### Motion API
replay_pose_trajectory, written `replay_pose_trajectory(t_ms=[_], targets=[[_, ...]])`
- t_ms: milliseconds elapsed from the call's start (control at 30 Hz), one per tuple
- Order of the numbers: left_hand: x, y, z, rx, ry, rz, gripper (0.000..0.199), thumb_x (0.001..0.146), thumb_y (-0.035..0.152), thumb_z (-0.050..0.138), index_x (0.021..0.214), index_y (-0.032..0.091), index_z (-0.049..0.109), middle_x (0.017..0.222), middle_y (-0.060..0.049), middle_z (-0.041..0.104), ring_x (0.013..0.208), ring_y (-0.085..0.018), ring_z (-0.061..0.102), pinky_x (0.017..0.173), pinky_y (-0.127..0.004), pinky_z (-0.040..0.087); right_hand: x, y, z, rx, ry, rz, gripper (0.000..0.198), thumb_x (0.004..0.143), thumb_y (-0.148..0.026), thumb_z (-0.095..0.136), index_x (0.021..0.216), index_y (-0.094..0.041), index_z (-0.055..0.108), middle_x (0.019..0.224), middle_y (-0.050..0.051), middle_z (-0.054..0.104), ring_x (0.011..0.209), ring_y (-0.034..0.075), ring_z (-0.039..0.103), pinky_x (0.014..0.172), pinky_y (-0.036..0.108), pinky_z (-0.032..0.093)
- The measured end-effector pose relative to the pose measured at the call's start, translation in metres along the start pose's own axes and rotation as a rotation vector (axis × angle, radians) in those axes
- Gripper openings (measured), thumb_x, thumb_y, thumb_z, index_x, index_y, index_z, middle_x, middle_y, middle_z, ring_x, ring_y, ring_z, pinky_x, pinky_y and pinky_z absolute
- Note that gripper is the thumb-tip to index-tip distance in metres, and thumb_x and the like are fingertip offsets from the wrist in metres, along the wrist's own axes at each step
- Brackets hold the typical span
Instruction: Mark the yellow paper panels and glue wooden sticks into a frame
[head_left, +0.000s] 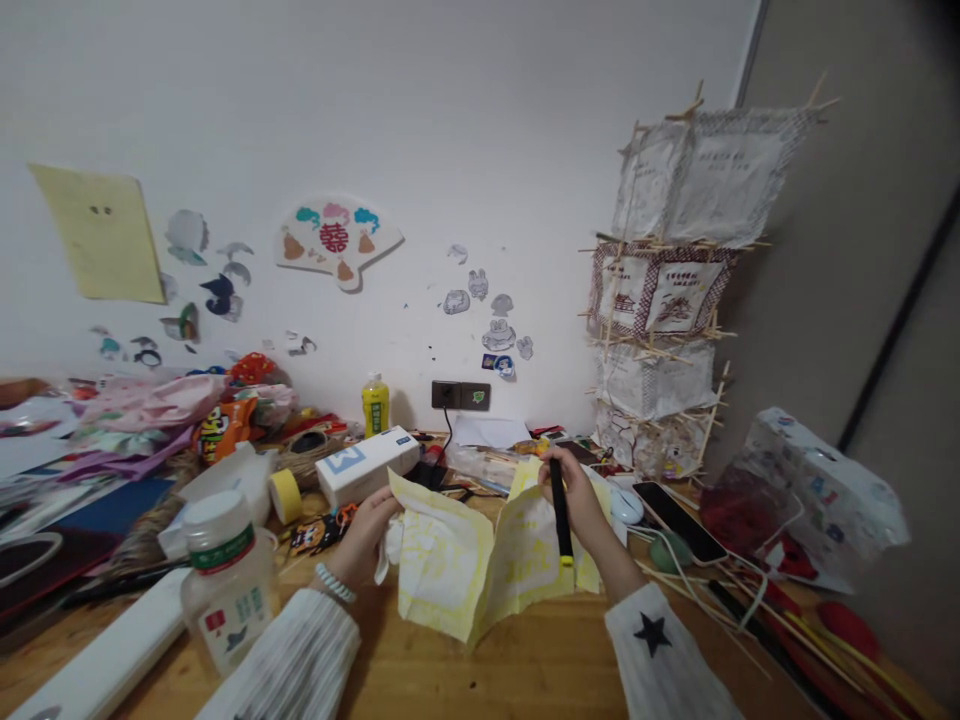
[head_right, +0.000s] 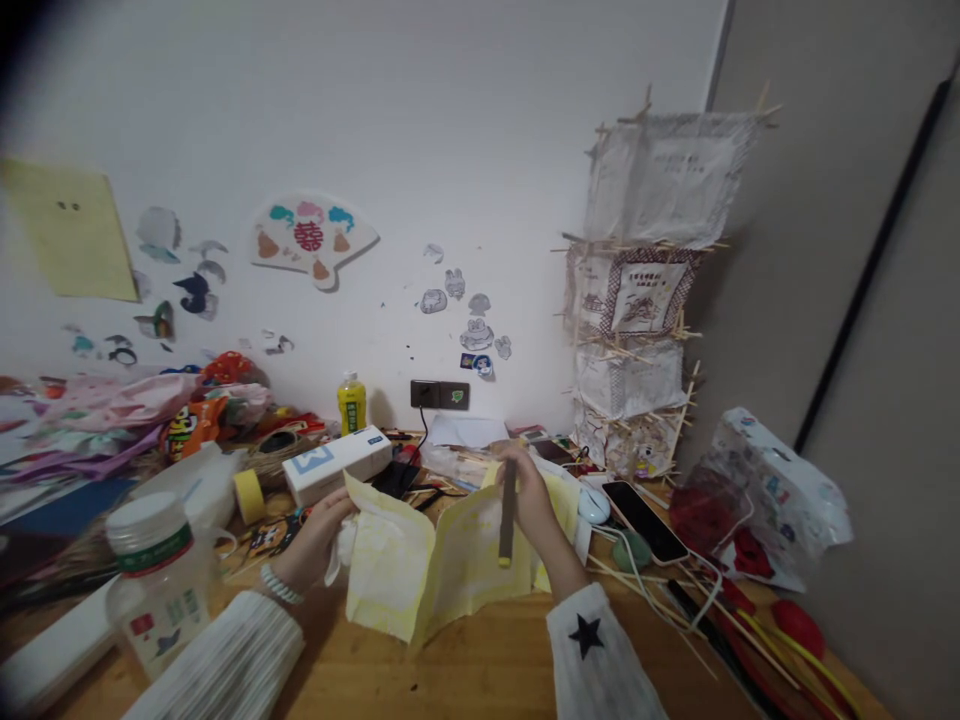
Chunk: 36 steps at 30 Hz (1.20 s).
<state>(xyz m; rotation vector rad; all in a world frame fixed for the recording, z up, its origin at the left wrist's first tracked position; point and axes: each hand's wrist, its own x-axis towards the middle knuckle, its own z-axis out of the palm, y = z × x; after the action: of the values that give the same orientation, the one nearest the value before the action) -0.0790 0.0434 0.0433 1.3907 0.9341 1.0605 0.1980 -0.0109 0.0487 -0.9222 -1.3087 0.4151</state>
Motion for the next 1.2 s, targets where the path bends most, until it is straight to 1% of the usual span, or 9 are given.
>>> replay_pose_trajectory(t_ms=[167, 300, 500, 700, 1000, 1200], targets=[[0.0, -0.004, 0.003, -0.173, 0.013, 0.016, 0.022, 0.058, 0.03, 0.063, 0.076, 0.018, 0.058, 0.066, -0.004, 0.069, 0.067, -0.022, 0.067, 0.057, -0.027, 0.05, -0.003, -0.003, 0.007, 0.01, -0.065, 0.026, 0.033, 0.057, -0.012, 0.052, 0.088, -0.023, 0.056, 0.067, -0.004, 0.055, 0.064, 0.014, 0.052, 0.061, 0.026, 0.04], [0.0, -0.005, 0.002, -0.241, 0.0, 0.0, 0.018, 0.059, 0.027, 0.065, 0.072, 0.018, 0.058, 0.065, -0.003, 0.069, 0.065, -0.022, 0.067, 0.056, -0.027, 0.05, -0.004, -0.004, 0.005, 0.017, -0.081, 0.043, 0.033, 0.06, -0.011, 0.052, 0.09, -0.023, 0.055, 0.067, -0.004, 0.053, 0.062, 0.014, 0.051, 0.059, 0.025, 0.039], [-0.001, -0.005, 0.001, -0.269, -0.028, -0.015, 0.022, 0.058, 0.027, 0.065, 0.078, 0.018, 0.06, 0.073, -0.006, 0.071, 0.074, -0.026, 0.068, 0.057, -0.029, 0.05, -0.001, -0.009, -0.001, 0.02, -0.096, 0.038, 0.033, 0.06, -0.011, 0.054, 0.091, -0.023, 0.054, 0.068, -0.004, 0.052, 0.064, 0.014, 0.051, 0.059, 0.025, 0.039], [0.001, -0.007, -0.001, -0.282, -0.054, -0.016, 0.021, 0.058, 0.028, 0.067, 0.077, 0.018, 0.061, 0.073, -0.006, 0.071, 0.078, -0.026, 0.067, 0.061, -0.03, 0.05, 0.003, -0.008, -0.004, 0.014, -0.073, 0.013, 0.032, 0.059, -0.012, 0.054, 0.089, -0.023, 0.054, 0.066, -0.005, 0.052, 0.063, 0.014, 0.05, 0.061, 0.026, 0.039], [0.002, -0.008, -0.004, -0.325, -0.088, -0.025, 0.02, 0.059, 0.029, 0.069, 0.074, 0.019, 0.061, 0.073, -0.004, 0.071, 0.073, -0.024, 0.067, 0.055, -0.026, 0.047, 0.001, -0.009, -0.006, 0.029, -0.077, 0.002, 0.031, 0.059, -0.012, 0.054, 0.088, -0.023, 0.054, 0.067, -0.005, 0.052, 0.063, 0.014, 0.051, 0.062, 0.026, 0.039], [0.0, -0.003, -0.006, -0.335, -0.117, -0.031, 0.021, 0.057, 0.026, 0.069, 0.075, 0.017, 0.064, 0.076, -0.005, 0.072, 0.076, -0.025, 0.067, 0.057, -0.026, 0.048, 0.002, -0.016, -0.007, 0.029, -0.074, -0.019, 0.029, 0.06, -0.011, 0.055, 0.086, -0.023, 0.054, 0.068, -0.005, 0.053, 0.065, 0.014, 0.052, 0.065, 0.027, 0.04]])
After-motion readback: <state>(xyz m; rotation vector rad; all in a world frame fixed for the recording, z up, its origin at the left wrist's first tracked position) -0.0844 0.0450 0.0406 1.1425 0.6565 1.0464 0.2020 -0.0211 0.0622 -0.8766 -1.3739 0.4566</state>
